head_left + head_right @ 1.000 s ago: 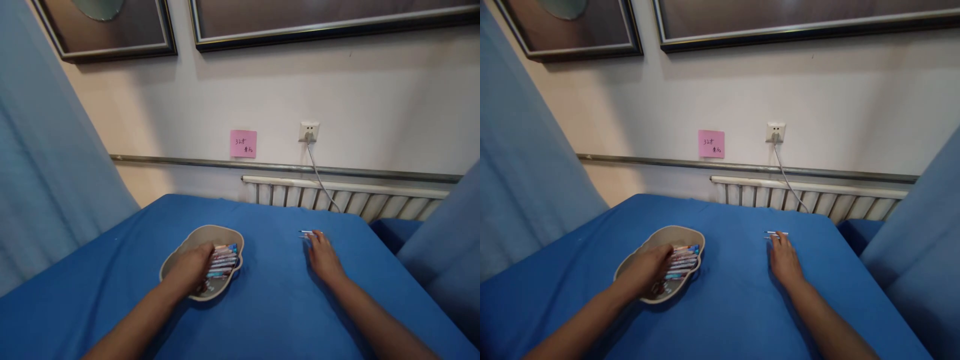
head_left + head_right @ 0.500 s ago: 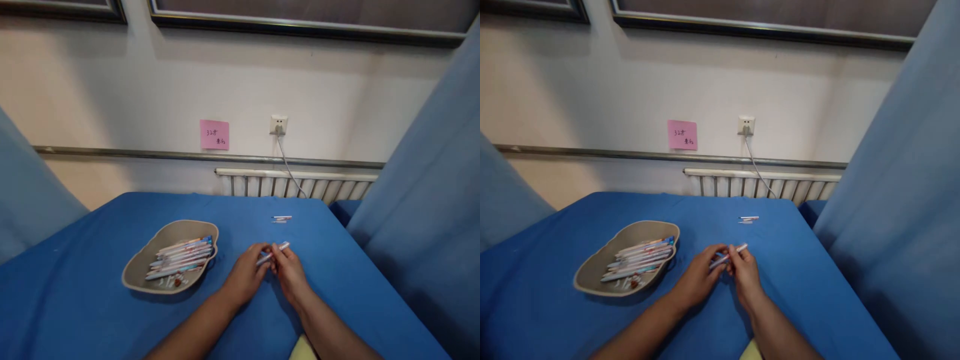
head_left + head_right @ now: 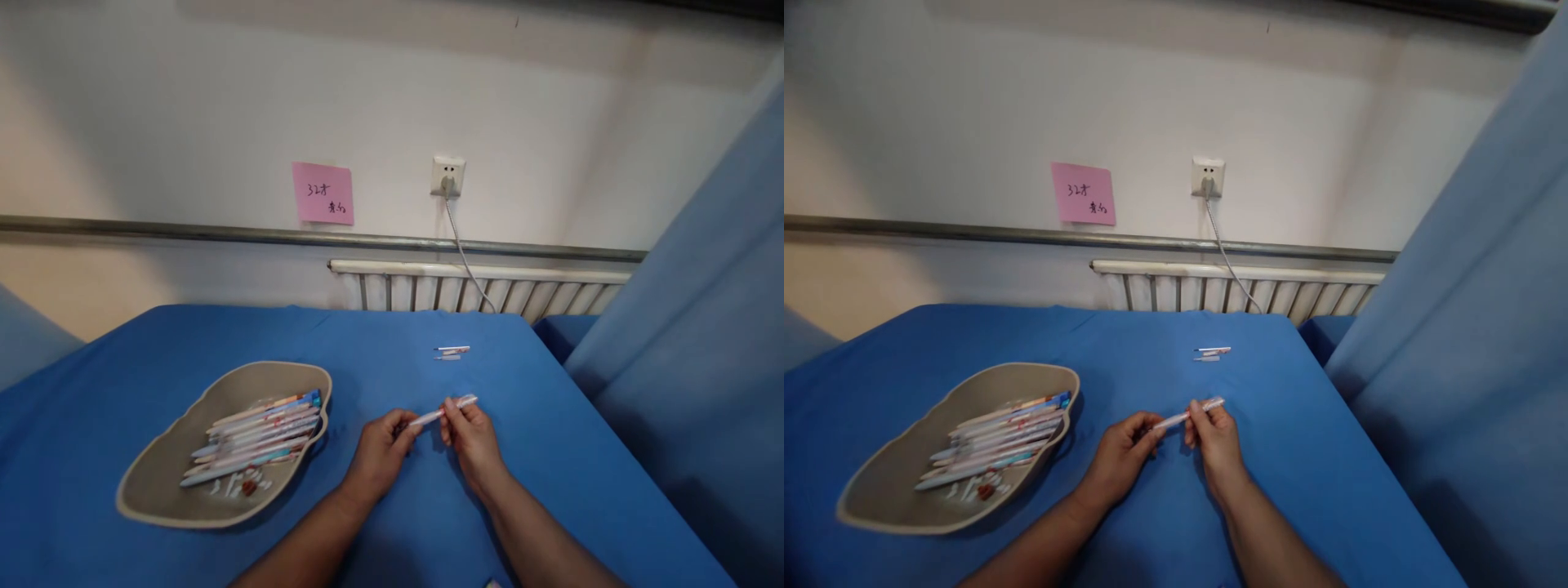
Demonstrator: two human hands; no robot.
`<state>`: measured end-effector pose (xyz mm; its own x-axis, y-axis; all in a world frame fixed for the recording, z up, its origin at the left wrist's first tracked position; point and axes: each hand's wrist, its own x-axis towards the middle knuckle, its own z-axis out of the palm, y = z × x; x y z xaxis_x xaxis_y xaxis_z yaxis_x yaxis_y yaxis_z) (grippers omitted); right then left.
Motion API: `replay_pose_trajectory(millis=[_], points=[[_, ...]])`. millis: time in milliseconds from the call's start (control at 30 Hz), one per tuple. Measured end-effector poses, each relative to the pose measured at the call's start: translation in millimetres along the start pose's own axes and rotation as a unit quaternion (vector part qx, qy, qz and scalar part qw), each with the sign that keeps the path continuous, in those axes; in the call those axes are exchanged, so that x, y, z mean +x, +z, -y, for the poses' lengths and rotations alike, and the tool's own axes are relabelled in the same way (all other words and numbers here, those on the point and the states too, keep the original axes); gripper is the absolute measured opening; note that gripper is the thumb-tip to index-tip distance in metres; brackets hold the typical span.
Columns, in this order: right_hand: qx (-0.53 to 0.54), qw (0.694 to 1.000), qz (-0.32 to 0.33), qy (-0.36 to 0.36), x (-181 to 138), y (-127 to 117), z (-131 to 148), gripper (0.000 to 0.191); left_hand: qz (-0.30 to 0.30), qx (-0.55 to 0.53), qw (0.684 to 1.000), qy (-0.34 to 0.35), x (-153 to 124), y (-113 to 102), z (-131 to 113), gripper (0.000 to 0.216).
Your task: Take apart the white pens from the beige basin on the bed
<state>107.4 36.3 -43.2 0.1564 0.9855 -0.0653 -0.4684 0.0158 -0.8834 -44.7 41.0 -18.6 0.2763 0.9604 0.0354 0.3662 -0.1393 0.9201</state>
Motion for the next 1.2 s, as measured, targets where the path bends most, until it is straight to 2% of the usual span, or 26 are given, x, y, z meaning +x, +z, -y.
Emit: replay_pose_trajectory(millis=[267,367,467,533,633,767,867,967,1100,1200], points=[[0.017,0.999,-0.01,-0.025,-8.0,1.1,5.1,0.033,0.039,-0.068,0.994,-0.076,-3.4,2.9,-5.8,0.041],[0.018,0.999,-0.005,-0.028,-9.7,1.8,4.5,0.032,0.021,-0.105,0.993,-0.049,-5.0,4.0,-3.8,0.036],[0.001,1.0,0.004,-0.026,-9.4,1.5,1.9,0.033,-0.002,-0.08,0.997,-0.009,-5.2,3.8,-0.6,0.031],[-0.01,1.0,0.006,-0.028,-8.4,0.8,0.1,0.034,0.021,-0.059,0.998,-0.016,-4.5,2.8,0.7,0.031],[-0.009,1.0,0.001,-0.027,-6.5,-0.3,-1.3,0.034,0.045,-0.043,0.997,-0.048,-2.4,1.4,1.6,0.046],[0.01,1.0,0.001,-0.018,-5.6,-0.4,-1.0,0.032,0.009,-0.06,0.998,-0.016,-0.3,1.7,3.5,0.035],[0.02,1.0,0.004,-0.013,-5.7,-0.2,-0.1,0.031,0.034,-0.058,0.998,-0.02,-0.2,2.5,4.9,0.031],[0.026,1.0,0.0,-0.015,-5.2,-0.4,0.5,0.03,0.062,-0.066,0.995,-0.044,-0.3,2.3,3.9,0.047],[0.037,0.999,0.001,-0.02,-4.6,-0.3,0.8,0.029,0.025,-0.066,0.997,-0.012,0.2,1.4,1.3,0.04],[0.034,0.999,0.003,-0.015,-5.1,0.3,0.7,0.028,0.04,-0.053,0.998,-0.016,0.1,1.6,0.7,0.033]])
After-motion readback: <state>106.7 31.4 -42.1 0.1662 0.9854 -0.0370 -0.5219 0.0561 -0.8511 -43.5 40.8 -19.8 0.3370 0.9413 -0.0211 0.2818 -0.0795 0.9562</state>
